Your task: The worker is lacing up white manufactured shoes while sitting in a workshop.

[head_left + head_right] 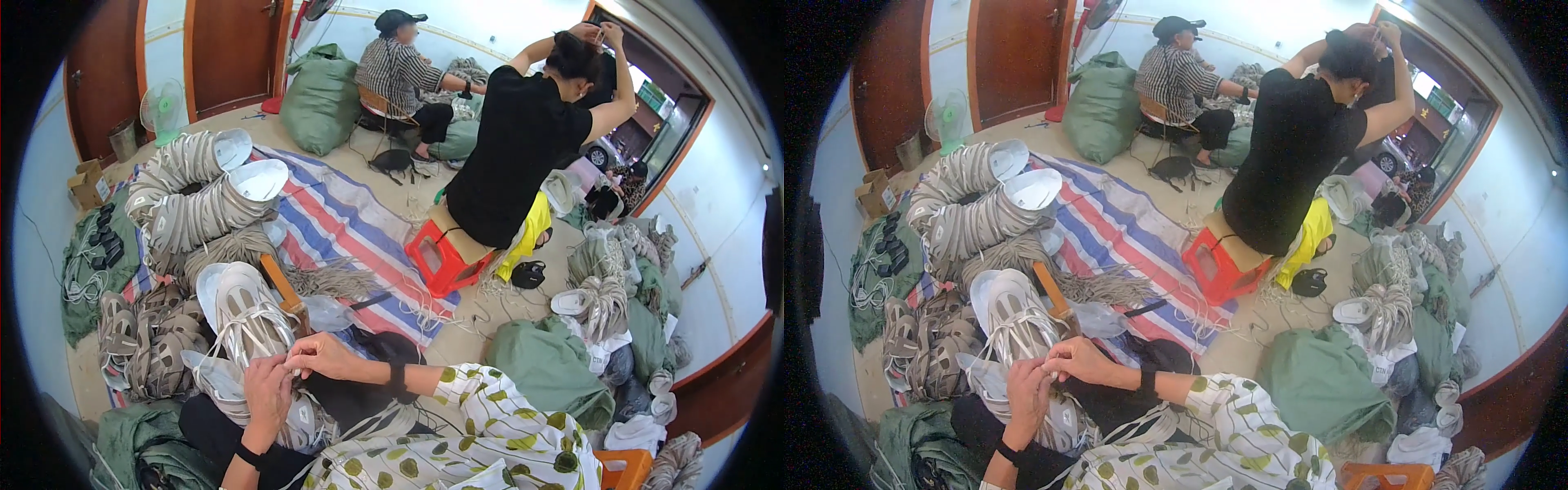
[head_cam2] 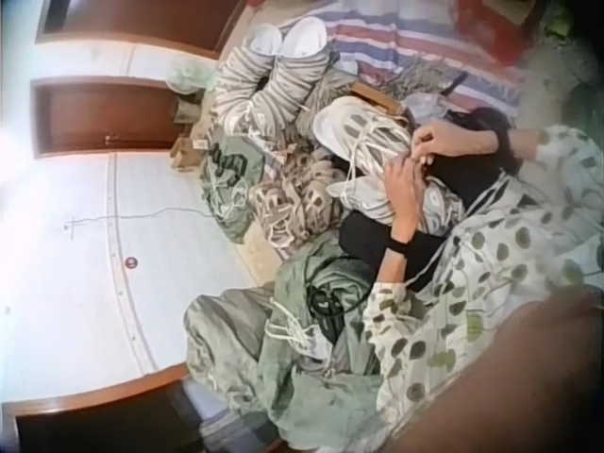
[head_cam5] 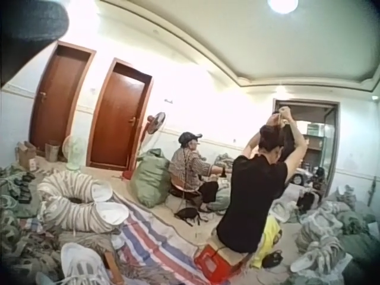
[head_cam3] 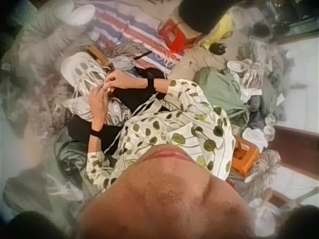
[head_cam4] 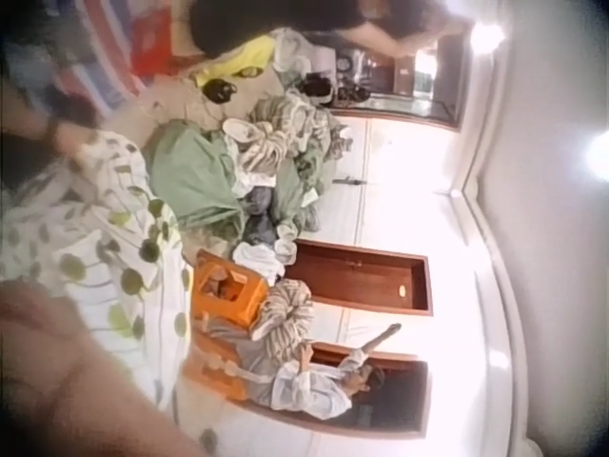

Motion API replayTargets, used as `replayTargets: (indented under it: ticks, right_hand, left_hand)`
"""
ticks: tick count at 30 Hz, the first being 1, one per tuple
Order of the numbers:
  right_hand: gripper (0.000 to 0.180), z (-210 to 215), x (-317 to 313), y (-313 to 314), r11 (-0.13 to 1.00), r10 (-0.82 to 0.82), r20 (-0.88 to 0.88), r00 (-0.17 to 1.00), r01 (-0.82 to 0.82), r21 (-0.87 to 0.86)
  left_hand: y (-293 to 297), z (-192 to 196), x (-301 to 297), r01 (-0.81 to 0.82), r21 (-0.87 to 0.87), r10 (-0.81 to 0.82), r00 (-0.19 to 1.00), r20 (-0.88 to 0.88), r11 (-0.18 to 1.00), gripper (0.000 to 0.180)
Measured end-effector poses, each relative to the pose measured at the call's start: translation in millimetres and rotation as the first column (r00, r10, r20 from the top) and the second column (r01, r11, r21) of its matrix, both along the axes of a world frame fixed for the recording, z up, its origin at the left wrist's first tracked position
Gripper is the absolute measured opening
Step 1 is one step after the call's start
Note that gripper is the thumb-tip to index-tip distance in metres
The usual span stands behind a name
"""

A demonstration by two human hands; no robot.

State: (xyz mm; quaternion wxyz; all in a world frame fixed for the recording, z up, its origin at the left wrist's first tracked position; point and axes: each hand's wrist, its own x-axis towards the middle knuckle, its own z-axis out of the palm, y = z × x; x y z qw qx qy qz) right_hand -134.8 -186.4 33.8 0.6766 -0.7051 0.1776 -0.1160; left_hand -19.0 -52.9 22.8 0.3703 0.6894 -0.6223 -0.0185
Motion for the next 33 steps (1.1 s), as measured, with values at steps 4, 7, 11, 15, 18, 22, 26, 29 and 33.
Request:
replayTargets:
  ticks: [4, 7, 11, 15, 18, 22, 26, 29, 33]
  right_hand:
    - [0.015, 2.2, -1.1, 5.0, 0.993, 0.022, -0.002, 1.0, -0.022, -0.113]
    - [0.019, -4.8, -2.9, 12.2, 0.985, 0.068, -0.011, 0.998, -0.069, -0.16]
    - [0.017, -3.2, -20.4, -0.8, 0.856, 0.501, -0.179, 0.847, -0.516, -0.044]
    - [0.018, -4.6, 5.4, -49.7, 0.943, 0.108, -0.028, 0.994, -0.111, -0.314]
    - [0.018, 16.0, 48.5, -53.2, 0.723, -0.092, 0.14, 0.986, 0.163, -0.671]
    - [0.021, -16.6, 91.9, -51.4, 0.607, -0.04, 0.13, 0.991, 0.127, -0.785]
    - [0.019, -31.8, 107.8, -58.7, 0.378, 0.001, -0.062, 0.998, -0.058, -0.924]
    - [0.019, -26.1, 111.3, -61.5, 0.276, 0.075, -0.08, 0.994, -0.097, -0.956]
    - [0.021, -22.8, 109.5, -57.0, 0.274, 0.091, -0.048, 0.995, -0.072, -0.959]
  left_hand:
    - [0.0, 7.4, -5.8, -0.069, -0.091, 0.079, 0.99, 0.114, 0.994, 0.021]
    - [7.8, -0.9, -3.3, -0.014, -0.119, 0.043, 0.968, 0.246, 0.993, 0.021]
    - [53.5, -9.9, -32.4, 0.269, 0.297, -0.267, 0.962, -0.047, 0.916, 0.009]
    - [89.4, 37.2, -76.6, 0.482, 0.249, -0.174, 0.675, -0.717, 0.84, 0.012]
    - [131.7, 80.2, -80.3, 0.293, 0.198, 0.029, 0.494, -0.869, 0.935, 0.017]
    - [177.4, 92.4, -99.0, 0.302, 0.173, 0.08, 0.297, -0.952, 0.938, 0.024]
    - [204.0, 114.8, -112.4, 0.272, 0.129, 0.052, 0.273, -0.961, 0.954, 0.025]
    - [218.7, 122.0, -123.0, 0.12, 0.051, 0.018, 0.264, -0.964, 0.992, 0.025]
    - [216.0, 114.5, -131.6, 0.013, -0.015, -0.018, 0.236, -0.972, 1.0, 0.025]
